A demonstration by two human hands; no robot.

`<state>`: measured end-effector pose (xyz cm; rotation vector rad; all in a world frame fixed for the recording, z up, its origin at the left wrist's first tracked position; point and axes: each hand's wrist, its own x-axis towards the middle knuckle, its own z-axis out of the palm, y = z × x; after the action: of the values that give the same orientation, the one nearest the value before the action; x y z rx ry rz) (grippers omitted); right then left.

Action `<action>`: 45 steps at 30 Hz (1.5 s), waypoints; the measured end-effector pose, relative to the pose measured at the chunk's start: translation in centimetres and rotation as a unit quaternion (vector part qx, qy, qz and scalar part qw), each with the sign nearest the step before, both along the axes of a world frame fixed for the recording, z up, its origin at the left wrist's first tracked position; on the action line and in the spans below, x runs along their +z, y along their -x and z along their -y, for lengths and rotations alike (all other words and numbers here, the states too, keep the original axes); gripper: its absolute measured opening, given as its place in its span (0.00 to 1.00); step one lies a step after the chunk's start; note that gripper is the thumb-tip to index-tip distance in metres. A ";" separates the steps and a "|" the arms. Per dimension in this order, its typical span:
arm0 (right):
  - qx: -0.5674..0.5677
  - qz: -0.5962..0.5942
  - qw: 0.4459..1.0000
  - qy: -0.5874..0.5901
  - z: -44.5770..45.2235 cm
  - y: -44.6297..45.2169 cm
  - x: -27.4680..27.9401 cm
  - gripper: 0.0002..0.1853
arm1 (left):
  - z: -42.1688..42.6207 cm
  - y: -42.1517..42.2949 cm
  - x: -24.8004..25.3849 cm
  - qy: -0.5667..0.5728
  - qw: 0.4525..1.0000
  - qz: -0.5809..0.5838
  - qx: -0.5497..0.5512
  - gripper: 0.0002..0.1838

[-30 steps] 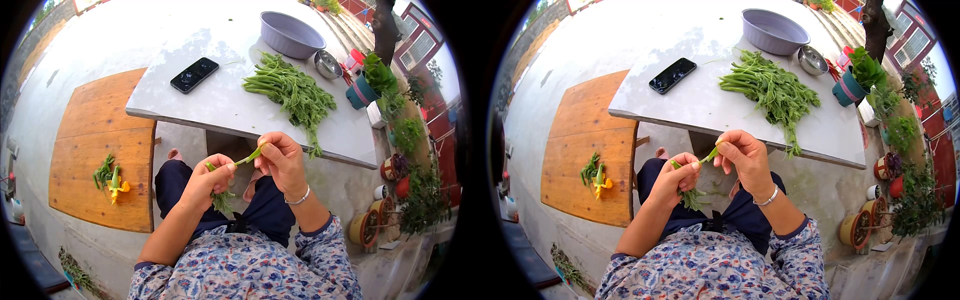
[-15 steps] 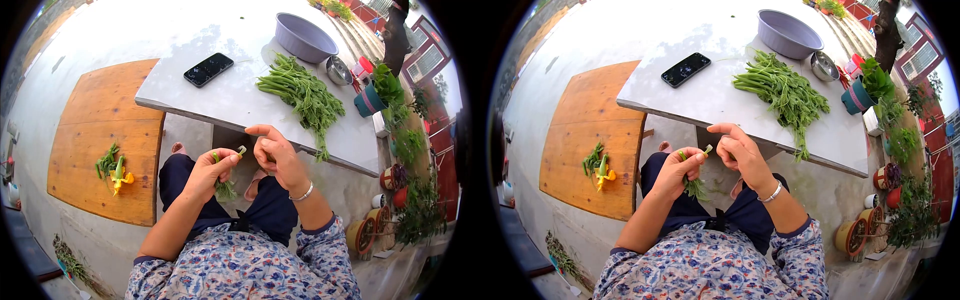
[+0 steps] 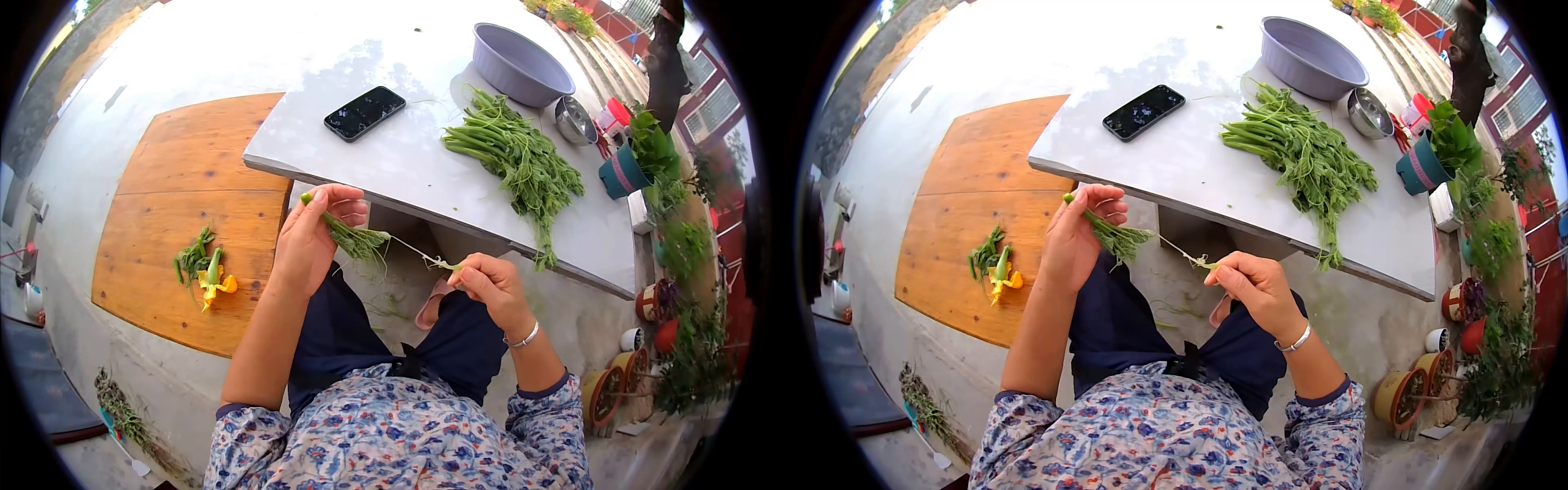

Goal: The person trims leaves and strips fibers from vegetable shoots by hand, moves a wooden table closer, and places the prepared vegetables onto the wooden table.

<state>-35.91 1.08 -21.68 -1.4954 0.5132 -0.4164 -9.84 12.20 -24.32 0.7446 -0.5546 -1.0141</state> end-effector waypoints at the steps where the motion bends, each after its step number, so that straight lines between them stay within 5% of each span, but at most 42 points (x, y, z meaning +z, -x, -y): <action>1: 0.035 -0.024 0.999 -0.014 0.1 0.7 -0.7 0.11 | 0.0 -0.7 0.3 -0.002 1.000 0.002 0.000 0.19; 5: 0.081 -0.128 0.984 0.096 0.3 2.6 -5.8 0.12 | 0.1 -3.0 2.0 0.035 0.998 0.027 0.048 0.20; 8: 0.113 -0.301 0.889 0.326 0.1 3.8 -11.1 0.14 | 0.2 -3.9 3.9 0.050 0.996 0.057 0.050 0.20; 14: 0.190 -0.385 0.753 0.498 -0.4 3.3 -19.5 0.11 | 0.7 -3.5 7.7 0.055 0.991 0.116 0.035 0.21; 17: 0.144 -0.353 0.767 0.517 -0.4 0.0 -13.9 0.12 | 0.9 -2.6 8.7 0.037 0.991 0.131 0.017 0.20; 19: -0.005 -0.144 0.857 0.495 0.2 -2.9 -10.3 0.14 | 0.9 -1.8 8.7 -0.001 0.987 0.162 0.008 0.21; 21: -0.041 -0.086 0.941 0.325 0.0 -5.2 -4.6 0.14 | 1.0 -1.0 8.1 0.000 0.986 0.166 0.002 0.21; 24: -0.003 0.002 0.988 0.157 -0.7 -7.9 -0.1 0.12 | 1.2 0.3 8.0 -0.012 0.988 0.157 -0.006 0.20; 28: 0.064 0.079 0.994 -0.035 -1.5 -9.8 -0.5 0.12 | 1.4 0.7 7.5 -0.028 0.986 0.161 0.015 0.20; 31: 0.099 -0.007 0.993 -0.068 -1.4 -8.3 -0.5 0.12 | 0.7 0.0 7.1 -0.065 0.972 0.224 0.040 0.20; 35: 0.136 -0.042 0.989 -0.051 -0.5 -5.8 -0.8 0.15 | 0.6 -0.4 5.8 -0.101 0.961 0.257 0.008 0.24; 37: 0.095 -0.049 0.994 -0.026 -0.3 -5.4 -0.1 0.13 | 0.7 1.3 6.1 -0.075 0.988 0.117 -0.064 0.28; 39: -0.080 0.073 0.993 0.038 0.1 -5.7 0.3 0.11 | 1.2 2.0 5.4 -0.058 0.985 0.139 -0.087 0.32; 43: -0.040 0.053 0.981 0.182 0.3 -7.7 2.9 0.11 | 1.4 3.8 4.8 -0.040 0.983 0.102 -0.148 0.37; 45: -0.030 0.063 0.985 0.158 -0.1 -8.9 3.4 0.11 | 1.3 4.3 4.8 -0.089 0.980 0.087 -0.155 0.41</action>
<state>-27.01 1.22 -18.32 -1.7476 0.4052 -0.6601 -14.18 10.94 -19.50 0.9306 -0.7541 -1.3078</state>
